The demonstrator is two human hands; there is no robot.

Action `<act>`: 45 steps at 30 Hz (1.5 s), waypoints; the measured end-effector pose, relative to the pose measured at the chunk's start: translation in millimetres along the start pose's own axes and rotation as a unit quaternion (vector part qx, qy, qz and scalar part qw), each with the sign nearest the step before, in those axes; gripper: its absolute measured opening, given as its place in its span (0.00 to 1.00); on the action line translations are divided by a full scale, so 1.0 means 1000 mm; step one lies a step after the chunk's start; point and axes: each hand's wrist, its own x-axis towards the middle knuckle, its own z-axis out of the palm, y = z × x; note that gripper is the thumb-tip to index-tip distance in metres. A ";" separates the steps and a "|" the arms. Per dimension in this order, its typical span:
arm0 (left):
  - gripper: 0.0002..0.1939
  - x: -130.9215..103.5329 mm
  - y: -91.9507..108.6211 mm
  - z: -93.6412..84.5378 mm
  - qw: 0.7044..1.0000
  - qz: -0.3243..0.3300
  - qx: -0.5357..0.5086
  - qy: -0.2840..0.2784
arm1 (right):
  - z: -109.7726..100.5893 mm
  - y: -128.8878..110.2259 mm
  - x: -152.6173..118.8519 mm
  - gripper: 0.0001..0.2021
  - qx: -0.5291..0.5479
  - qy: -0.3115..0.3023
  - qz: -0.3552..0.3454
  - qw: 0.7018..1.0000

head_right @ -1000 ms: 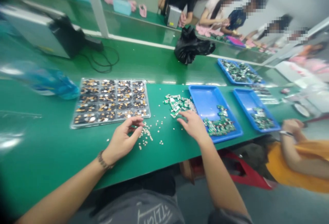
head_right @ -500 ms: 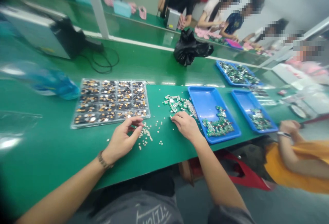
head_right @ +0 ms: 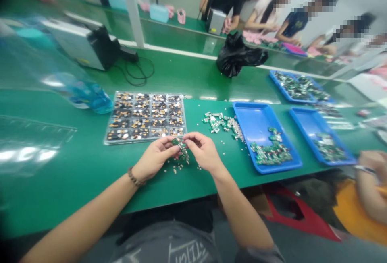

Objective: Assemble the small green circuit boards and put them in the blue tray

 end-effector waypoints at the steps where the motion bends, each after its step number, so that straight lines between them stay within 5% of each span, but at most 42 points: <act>1: 0.17 0.000 0.001 0.000 1.000 -0.011 -0.014 0.017 | -0.002 0.003 -0.002 0.09 -0.012 0.004 0.002 1.000; 6: 0.18 0.001 0.007 0.000 0.997 -0.029 -0.036 0.054 | -0.009 0.008 -0.016 0.11 -0.041 -0.025 0.048 0.998; 10: 0.17 0.000 0.009 -0.002 0.998 -0.017 -0.031 0.053 | 0.003 0.011 -0.021 0.09 0.070 -0.070 0.116 0.988; 17: 0.25 -0.003 0.010 -0.004 0.997 -0.009 -0.067 -0.038 | 0.022 0.019 -0.023 0.14 0.222 -0.117 0.186 0.950; 23: 0.27 -0.004 0.006 -0.006 0.998 0.007 -0.047 -0.043 | 0.023 0.021 -0.028 0.12 0.241 -0.092 0.191 0.947; 28: 0.29 -0.010 0.012 -0.002 0.993 -0.005 -0.074 -0.088 | 0.006 0.025 -0.033 0.10 0.145 -0.051 0.175 0.972; 33: 0.29 -0.017 0.014 -0.001 0.954 -0.107 -0.087 -0.267 | -0.007 0.013 -0.014 0.09 -0.151 -0.080 0.061 0.983; 36: 0.30 -0.021 0.008 -0.002 0.904 -0.195 -0.043 -0.377 | 0.010 -0.003 0.015 0.08 -0.256 -0.073 -0.073 0.961; 39: 0.29 -0.026 0.003 -0.003 0.888 -0.215 0.007 -0.407 | 0.041 -0.020 0.049 0.10 -0.299 -0.151 -0.206 0.919; 45: 0.24 -0.029 0.010 -0.006 0.895 -0.190 0.047 -0.402 | 0.085 -0.032 0.102 0.13 -0.463 -0.325 -0.336 0.753</act>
